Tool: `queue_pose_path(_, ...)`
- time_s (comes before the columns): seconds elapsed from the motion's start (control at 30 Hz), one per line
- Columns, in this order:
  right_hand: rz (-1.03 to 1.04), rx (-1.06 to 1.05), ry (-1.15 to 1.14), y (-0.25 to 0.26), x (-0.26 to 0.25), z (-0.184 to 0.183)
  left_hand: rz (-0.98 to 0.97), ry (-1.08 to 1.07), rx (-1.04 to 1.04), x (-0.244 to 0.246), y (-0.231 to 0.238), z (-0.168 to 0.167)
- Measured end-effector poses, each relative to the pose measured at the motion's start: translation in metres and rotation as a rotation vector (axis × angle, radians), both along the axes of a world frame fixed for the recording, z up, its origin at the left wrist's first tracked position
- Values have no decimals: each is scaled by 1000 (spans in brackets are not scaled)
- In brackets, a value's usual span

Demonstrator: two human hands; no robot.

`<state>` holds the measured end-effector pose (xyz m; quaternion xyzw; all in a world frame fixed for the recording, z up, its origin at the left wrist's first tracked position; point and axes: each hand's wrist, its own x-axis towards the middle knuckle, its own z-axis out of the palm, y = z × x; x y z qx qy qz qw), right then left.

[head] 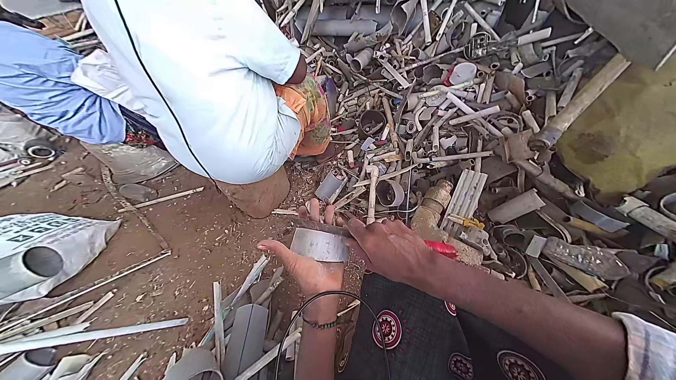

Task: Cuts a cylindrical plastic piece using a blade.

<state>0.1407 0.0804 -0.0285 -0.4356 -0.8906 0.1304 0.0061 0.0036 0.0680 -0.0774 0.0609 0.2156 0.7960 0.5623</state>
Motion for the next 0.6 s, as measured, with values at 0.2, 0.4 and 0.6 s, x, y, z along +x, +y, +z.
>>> queue_pose_path(0.2, -11, 230, 222, -11, 3, -8, 73, 117, -8, -3, 2, -1)
queue_pose_path(0.4, -37, 120, 228, -18, 3, 6, 24, 109, 69, -12, 4, -8)
queue_pose_path(0.6, -33, 206, 337, -11, 12, -6, -16, 497, 256, -22, 7, -18)
